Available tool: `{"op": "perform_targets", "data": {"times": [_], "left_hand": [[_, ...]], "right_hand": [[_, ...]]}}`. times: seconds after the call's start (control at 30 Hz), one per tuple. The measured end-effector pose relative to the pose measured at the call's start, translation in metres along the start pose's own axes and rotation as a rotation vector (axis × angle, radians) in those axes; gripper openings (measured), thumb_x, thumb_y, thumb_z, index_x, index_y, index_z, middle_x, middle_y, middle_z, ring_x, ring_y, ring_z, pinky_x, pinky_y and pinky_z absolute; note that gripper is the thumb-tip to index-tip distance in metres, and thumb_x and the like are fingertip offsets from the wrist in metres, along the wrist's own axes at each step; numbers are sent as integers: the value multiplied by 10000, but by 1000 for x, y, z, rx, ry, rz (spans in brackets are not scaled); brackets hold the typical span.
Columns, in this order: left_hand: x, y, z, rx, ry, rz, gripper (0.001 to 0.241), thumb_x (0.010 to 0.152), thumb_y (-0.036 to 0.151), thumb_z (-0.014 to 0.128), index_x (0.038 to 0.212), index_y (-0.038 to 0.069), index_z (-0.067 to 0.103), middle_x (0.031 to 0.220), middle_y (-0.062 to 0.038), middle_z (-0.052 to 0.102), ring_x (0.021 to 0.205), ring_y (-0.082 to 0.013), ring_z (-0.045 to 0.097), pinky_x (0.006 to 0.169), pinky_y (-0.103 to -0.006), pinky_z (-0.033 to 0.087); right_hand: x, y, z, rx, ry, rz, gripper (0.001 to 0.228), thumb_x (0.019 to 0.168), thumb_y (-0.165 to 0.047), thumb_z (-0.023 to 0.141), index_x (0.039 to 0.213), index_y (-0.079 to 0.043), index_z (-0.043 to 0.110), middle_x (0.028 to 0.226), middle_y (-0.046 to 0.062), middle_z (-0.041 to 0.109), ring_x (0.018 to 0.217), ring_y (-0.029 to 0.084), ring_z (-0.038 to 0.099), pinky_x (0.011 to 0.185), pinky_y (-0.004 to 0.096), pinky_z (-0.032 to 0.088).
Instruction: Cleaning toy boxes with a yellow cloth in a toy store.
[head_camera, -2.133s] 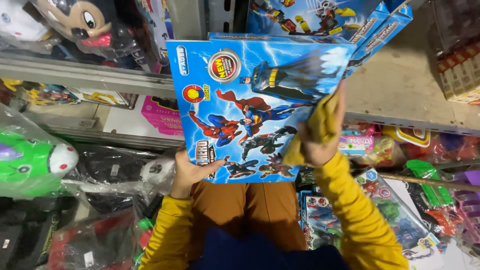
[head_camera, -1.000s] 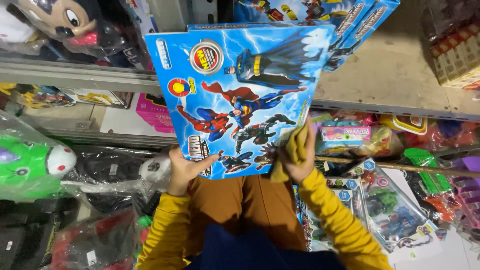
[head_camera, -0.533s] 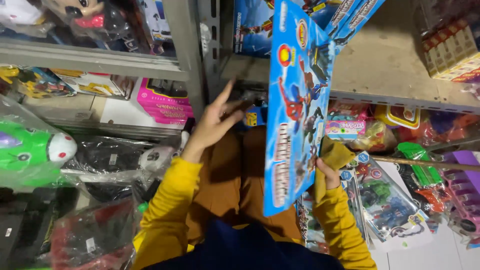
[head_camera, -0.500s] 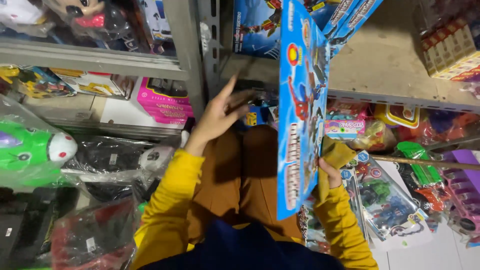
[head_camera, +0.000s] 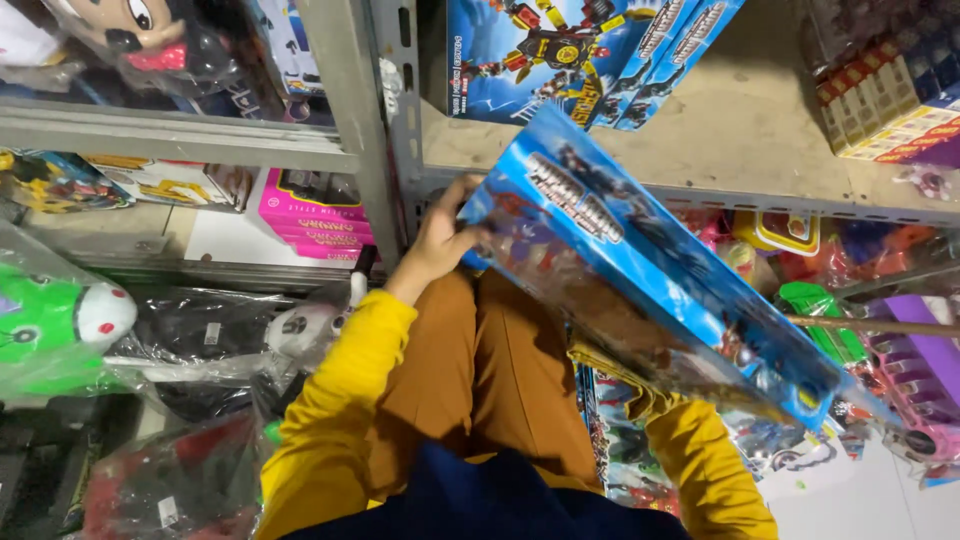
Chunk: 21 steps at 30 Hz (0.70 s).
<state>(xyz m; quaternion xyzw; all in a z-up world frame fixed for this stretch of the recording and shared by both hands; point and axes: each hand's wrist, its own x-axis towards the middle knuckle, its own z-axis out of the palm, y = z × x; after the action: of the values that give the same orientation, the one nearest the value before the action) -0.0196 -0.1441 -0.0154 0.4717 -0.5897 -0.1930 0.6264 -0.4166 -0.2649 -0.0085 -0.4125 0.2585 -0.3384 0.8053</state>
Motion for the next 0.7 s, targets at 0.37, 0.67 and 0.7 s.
{"op": "perform_targets", "data": {"times": [0.37,0.67,0.7], "left_hand": [[-121,43,-68,192,491,-232,359,1005,177,676,1291,10,535,1109,-86,648,996,-163,621,919,-315,514],[-143,33,-66,170,554,-283,357,980,125,702,1271,3,536,1004,-63,633,886,-137,582,823,-296,510],[-147,33,-67,203,563,-292,366,975,110,716,1278,1,541,994,-68,623,890,-138,565,824,-297,502]], "right_hand": [[34,-6,23,99,147,-63,650,1024,-313,584,1580,-35,392,1506,135,503,1346,294,523,1123,447,442],[57,86,80,-746,156,-812,700,977,52,517,1642,-16,308,1654,116,374,1485,220,435,1248,345,370],[47,109,71,-889,221,-805,687,997,46,500,1653,-23,306,1689,121,329,1485,230,441,1238,351,401]]}}
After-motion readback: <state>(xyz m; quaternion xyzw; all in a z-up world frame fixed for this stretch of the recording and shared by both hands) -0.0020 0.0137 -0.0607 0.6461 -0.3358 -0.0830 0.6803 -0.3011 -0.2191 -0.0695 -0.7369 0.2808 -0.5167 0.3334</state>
